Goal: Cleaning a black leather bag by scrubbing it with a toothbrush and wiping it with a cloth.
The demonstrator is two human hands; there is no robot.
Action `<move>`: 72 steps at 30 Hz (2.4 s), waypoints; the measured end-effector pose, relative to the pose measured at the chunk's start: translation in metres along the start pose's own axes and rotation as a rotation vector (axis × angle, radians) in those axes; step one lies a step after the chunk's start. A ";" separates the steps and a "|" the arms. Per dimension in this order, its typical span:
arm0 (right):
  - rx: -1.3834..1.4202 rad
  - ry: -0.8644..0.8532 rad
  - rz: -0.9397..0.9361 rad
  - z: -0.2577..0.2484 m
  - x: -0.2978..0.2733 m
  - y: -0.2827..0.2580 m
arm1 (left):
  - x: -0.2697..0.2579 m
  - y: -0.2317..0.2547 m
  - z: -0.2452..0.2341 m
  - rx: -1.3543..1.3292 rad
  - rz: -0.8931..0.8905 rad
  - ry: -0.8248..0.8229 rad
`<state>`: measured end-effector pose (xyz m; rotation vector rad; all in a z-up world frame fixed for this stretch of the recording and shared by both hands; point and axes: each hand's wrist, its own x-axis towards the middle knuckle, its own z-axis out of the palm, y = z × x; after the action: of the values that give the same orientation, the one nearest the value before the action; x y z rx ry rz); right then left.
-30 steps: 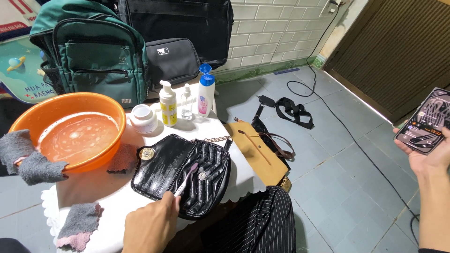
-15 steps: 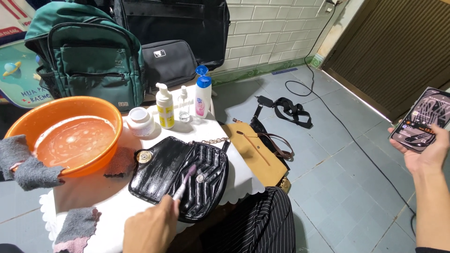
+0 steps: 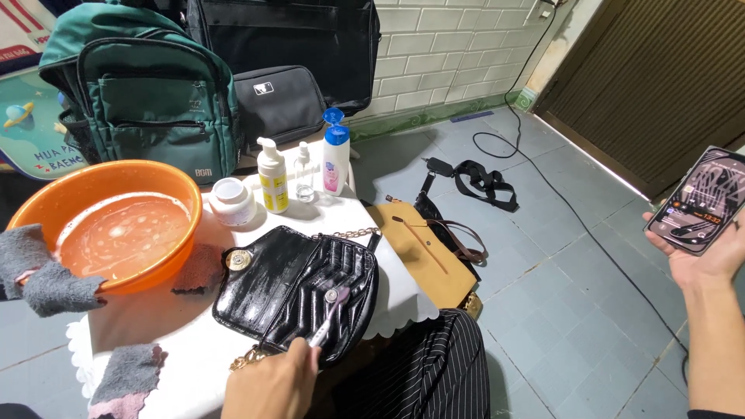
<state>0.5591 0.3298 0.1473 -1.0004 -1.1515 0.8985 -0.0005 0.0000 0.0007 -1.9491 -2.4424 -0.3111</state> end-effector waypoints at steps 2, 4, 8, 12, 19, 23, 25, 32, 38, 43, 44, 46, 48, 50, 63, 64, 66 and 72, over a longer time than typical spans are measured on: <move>-0.018 -0.019 -0.015 0.002 -0.003 -0.001 | -0.001 0.001 -0.002 -0.015 0.000 0.008; -0.025 -0.011 -0.014 0.001 -0.002 0.000 | 0.004 -0.009 -0.008 0.012 -0.058 0.025; -0.010 -0.015 0.005 0.002 -0.003 -0.003 | 0.004 -0.010 -0.017 0.025 -0.155 0.092; -0.004 -0.032 -0.007 -0.001 0.000 0.001 | -0.001 -0.003 -0.002 -0.021 0.019 0.069; 0.001 0.005 0.010 0.000 -0.003 0.001 | 0.006 -0.007 -0.025 0.038 -0.142 0.044; -0.001 0.026 0.009 -0.014 0.006 0.015 | 0.002 -0.003 -0.021 0.034 -0.122 0.139; -0.023 0.050 -0.006 -0.012 0.003 0.015 | 0.000 -0.001 -0.021 0.033 -0.130 0.136; 0.004 0.018 -0.005 -0.007 0.000 0.011 | 0.004 -0.007 -0.031 0.039 -0.184 0.112; -0.019 0.018 0.004 0.006 -0.008 -0.002 | -0.002 0.007 -0.013 0.016 -0.043 0.035; -0.022 0.021 0.001 0.010 -0.012 -0.004 | 0.006 -0.011 -0.015 0.018 -0.102 0.029; -0.024 0.015 -0.006 0.010 -0.012 -0.004 | 0.006 -0.011 -0.020 0.039 -0.148 0.019; -0.018 0.019 -0.001 0.007 -0.011 -0.004 | 0.002 -0.003 -0.011 0.020 -0.102 0.022; -0.011 0.015 0.008 0.006 -0.009 0.000 | -0.001 -0.003 -0.005 0.002 -0.065 0.025; 0.016 0.038 0.039 0.002 -0.005 0.003 | 0.001 -0.008 -0.004 -0.010 -0.083 0.044; 0.010 0.005 -0.014 -0.001 -0.004 0.008 | -0.009 0.001 -0.005 -0.040 -0.060 -0.020; 0.023 -0.004 -0.008 -0.002 -0.003 0.009 | -0.007 -0.004 -0.004 0.000 -0.078 -0.032; 0.038 -0.013 -0.004 -0.002 -0.002 0.010 | -0.002 -0.014 -0.003 0.041 -0.096 -0.043; 0.058 -0.020 -0.009 -0.006 -0.002 0.009 | -0.005 -0.014 0.004 0.043 -0.078 0.129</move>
<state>0.5638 0.3296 0.1372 -0.9401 -1.1398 0.9321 -0.0128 -0.0076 -0.0056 -1.7616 -2.4261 -0.3690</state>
